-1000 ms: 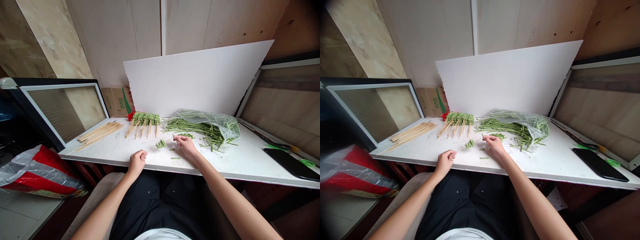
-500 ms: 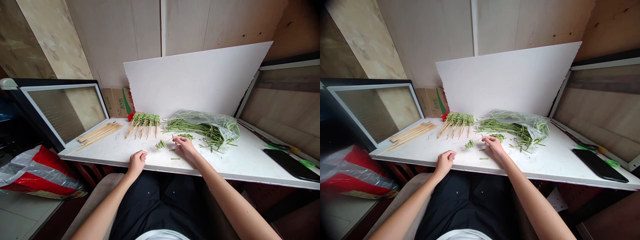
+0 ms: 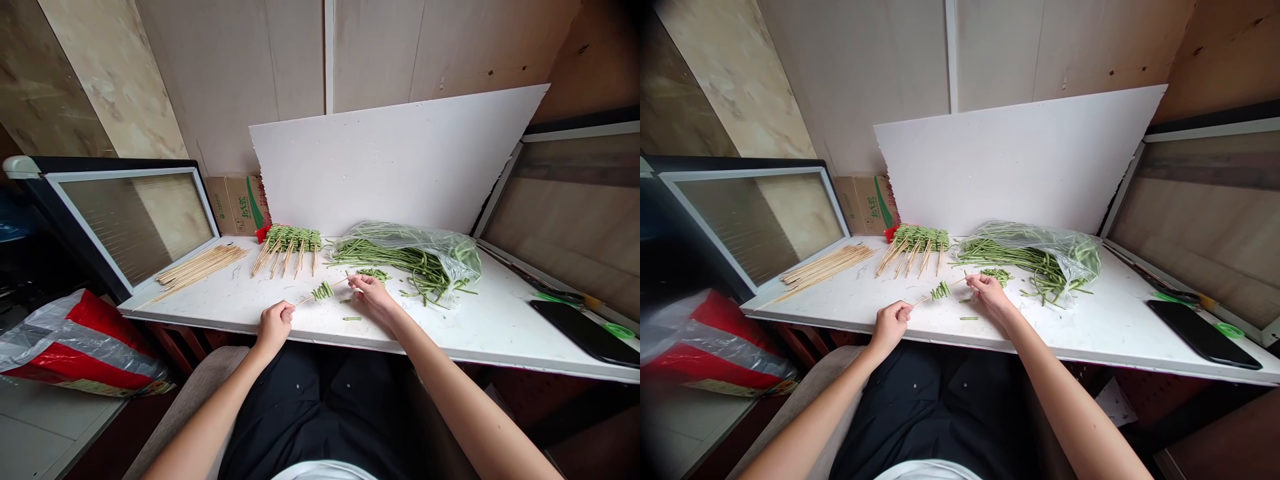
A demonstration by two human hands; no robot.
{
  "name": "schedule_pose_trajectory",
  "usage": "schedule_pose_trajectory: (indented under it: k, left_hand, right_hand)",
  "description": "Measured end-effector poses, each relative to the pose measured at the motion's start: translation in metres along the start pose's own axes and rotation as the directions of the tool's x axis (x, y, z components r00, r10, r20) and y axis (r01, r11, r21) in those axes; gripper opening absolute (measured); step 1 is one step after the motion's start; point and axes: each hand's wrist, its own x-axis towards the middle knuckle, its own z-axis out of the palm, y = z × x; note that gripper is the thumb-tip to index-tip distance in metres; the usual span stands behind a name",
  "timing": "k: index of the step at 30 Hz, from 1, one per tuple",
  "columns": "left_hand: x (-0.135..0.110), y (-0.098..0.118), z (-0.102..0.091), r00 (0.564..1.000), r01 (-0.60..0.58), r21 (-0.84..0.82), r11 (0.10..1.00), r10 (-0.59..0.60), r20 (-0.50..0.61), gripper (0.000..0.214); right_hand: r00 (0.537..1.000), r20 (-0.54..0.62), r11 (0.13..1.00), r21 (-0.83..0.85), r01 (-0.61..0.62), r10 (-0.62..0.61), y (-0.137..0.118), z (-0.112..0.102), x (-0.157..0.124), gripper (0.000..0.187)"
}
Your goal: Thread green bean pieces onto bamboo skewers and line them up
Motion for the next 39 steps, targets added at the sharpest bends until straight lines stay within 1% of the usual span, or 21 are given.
schedule_pose_trajectory:
  k: [8,14,19,25,32,36,39]
  left_hand:
    - [0.000,0.000,-0.001,1.000,-0.006,0.021,1.000,0.006,0.001,0.024]
    - [0.001,-0.002,-0.001,1.000,-0.003,0.022,1.000,0.003,0.008,0.023]
    - [0.001,-0.003,-0.001,1.000,-0.001,0.028,1.000,0.001,0.014,0.023]
    - [0.002,-0.003,-0.003,0.999,0.006,0.018,1.000,-0.006,0.038,0.023]
    - [0.003,-0.005,-0.003,0.999,0.014,0.011,1.000,-0.015,0.048,0.022]
    - [0.003,-0.006,-0.002,0.999,0.023,-0.005,1.000,-0.023,0.049,0.020]
    - [0.002,-0.005,-0.002,0.999,0.023,-0.022,0.999,-0.022,0.045,0.022]
  right_hand:
    - [0.999,0.030,1.000,-0.021,0.013,-0.012,-0.003,0.004,-0.002,0.052]
    - [0.999,0.044,1.000,-0.008,0.029,-0.028,-0.002,0.004,-0.002,0.047]
    - [0.994,0.015,0.992,-0.067,0.107,-0.106,0.000,0.003,-0.001,0.043]
    - [0.983,0.035,0.971,-0.151,0.184,-0.181,-0.001,0.006,-0.005,0.044]
    - [0.984,0.052,0.969,-0.171,0.176,-0.169,-0.009,0.011,-0.013,0.046]
    - [0.983,0.072,0.969,-0.173,0.178,-0.168,-0.015,0.010,-0.013,0.040]
    - [0.984,0.069,0.972,-0.161,0.173,-0.164,-0.013,0.007,-0.010,0.035]
